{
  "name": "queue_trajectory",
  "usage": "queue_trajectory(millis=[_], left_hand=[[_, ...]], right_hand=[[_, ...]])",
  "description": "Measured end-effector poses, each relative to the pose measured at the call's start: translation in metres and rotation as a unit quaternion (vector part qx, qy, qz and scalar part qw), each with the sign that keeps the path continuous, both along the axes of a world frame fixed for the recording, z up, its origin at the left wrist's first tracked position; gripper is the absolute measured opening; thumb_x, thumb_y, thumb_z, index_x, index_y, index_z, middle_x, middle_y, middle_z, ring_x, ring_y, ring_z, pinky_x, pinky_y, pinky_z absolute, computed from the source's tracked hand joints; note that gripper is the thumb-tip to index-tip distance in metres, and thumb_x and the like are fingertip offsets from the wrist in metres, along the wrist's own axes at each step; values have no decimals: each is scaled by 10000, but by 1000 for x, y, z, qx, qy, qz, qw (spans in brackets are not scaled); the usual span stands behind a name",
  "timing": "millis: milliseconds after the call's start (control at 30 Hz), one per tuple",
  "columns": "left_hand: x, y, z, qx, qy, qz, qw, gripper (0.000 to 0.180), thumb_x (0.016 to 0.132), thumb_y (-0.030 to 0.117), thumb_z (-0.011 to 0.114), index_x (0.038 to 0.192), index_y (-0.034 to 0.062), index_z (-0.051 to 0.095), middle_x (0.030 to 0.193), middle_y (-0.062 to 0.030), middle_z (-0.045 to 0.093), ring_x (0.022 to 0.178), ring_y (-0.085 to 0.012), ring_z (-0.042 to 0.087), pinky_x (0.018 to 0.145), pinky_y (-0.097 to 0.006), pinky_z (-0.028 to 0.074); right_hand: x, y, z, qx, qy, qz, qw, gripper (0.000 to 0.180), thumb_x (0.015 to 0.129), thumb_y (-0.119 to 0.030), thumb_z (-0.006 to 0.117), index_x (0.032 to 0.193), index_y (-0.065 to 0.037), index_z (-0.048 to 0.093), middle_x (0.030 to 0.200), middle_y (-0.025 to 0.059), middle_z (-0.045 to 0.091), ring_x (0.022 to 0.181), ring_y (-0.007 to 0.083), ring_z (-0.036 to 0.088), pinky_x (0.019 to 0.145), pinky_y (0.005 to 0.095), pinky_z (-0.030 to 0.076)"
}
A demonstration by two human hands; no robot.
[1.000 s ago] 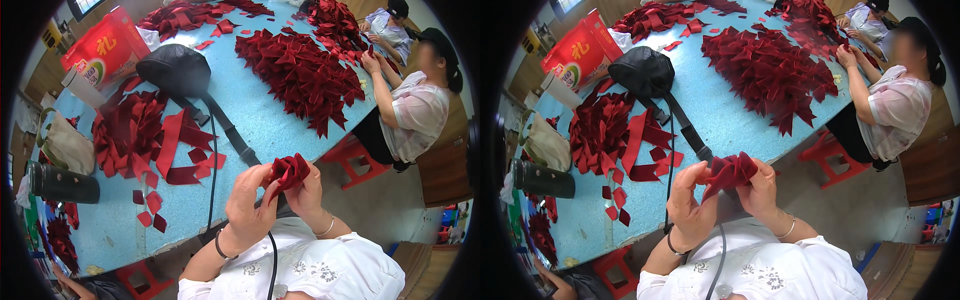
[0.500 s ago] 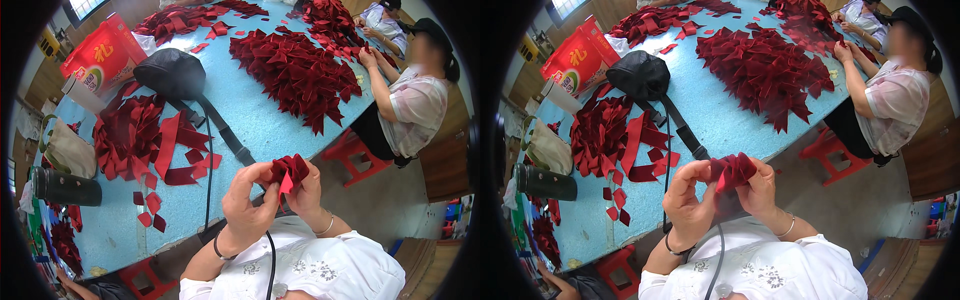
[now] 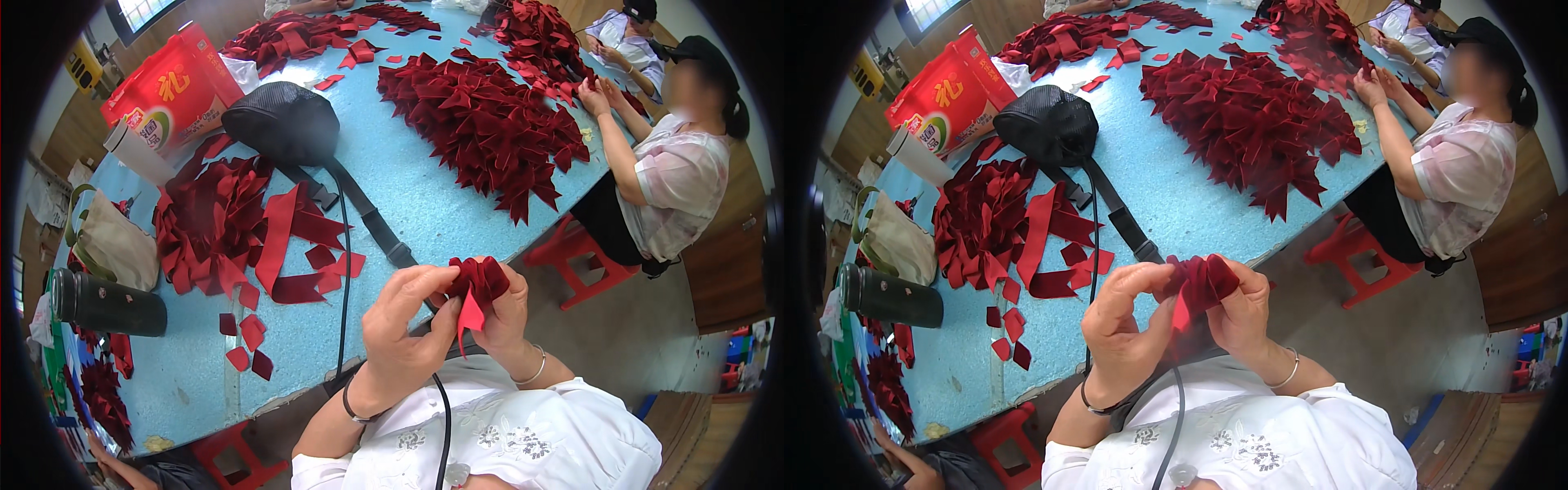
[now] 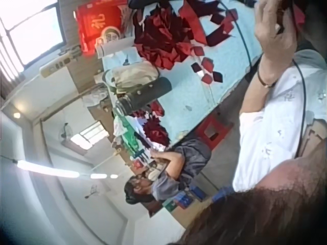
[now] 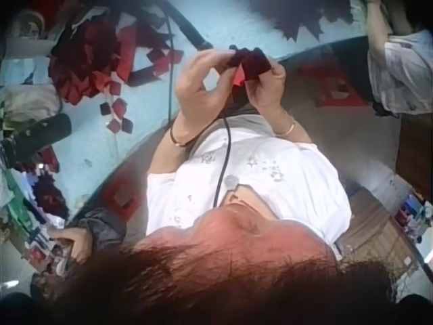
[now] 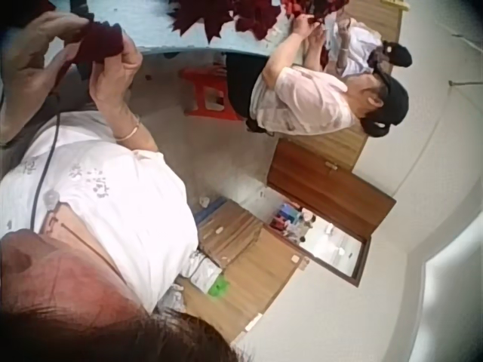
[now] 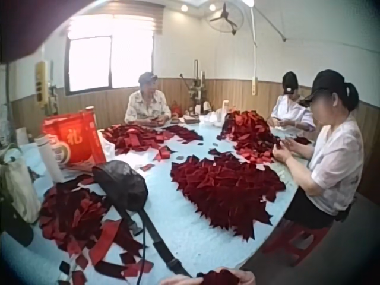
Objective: The person folds, wraps, and pinches a fabric ribbon strip by hand into a bow.
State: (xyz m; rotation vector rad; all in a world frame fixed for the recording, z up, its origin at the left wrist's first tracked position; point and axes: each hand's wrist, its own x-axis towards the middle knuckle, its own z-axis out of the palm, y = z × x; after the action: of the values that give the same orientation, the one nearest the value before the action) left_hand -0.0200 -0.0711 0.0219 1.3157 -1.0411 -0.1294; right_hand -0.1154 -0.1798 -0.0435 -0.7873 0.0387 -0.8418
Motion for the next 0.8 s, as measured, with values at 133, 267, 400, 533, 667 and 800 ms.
queue_trajectory(millis=[133,267,400,533,667,800], left_hand=[[2,1,0,0,3,-9,1000,415,675,-155,624,1076,-47,601,928,-103,612,774,-137,574,723,-244,470],[3,-1,-6,-21,-7,47,999,447,655,-110,637,1090,-15,602,836,-107,604,685,-172,571,629,-279,477],[5,-1,0,-14,-83,24,996,456,650,-90,658,1096,-12,602,832,-105,594,712,-209,547,637,-303,456],[8,3,-2,-3,-151,16,988,465,647,-69,678,1102,-17,600,854,-107,593,748,-250,549,661,-326,457],[8,2,-4,-22,-170,52,984,450,655,-43,704,1093,-29,598,879,-120,596,760,-277,554,671,-360,461],[12,-2,-8,-53,-242,86,965,412,678,-66,685,1079,-37,593,886,-140,601,745,-275,561,673,-367,462]], right_hand=[[1,2,6,-29,18,-5,999,241,928,-92,560,1129,32,607,1000,128,659,885,168,629,797,286,507],[5,4,12,-76,27,-21,997,199,935,-92,552,1052,48,631,955,121,652,825,142,608,741,263,492],[1,1,15,-98,54,-43,993,184,930,-99,559,996,52,640,941,128,645,802,140,598,711,254,485],[-1,0,16,-181,60,-82,978,183,920,-105,571,981,55,637,964,142,639,804,149,599,700,253,486],[-3,2,18,-202,69,-98,972,178,919,-97,571,984,56,634,975,149,638,814,151,595,701,254,484],[0,3,19,-194,58,-108,973,162,915,-83,575,981,52,635,966,147,640,818,149,591,702,250,480]])
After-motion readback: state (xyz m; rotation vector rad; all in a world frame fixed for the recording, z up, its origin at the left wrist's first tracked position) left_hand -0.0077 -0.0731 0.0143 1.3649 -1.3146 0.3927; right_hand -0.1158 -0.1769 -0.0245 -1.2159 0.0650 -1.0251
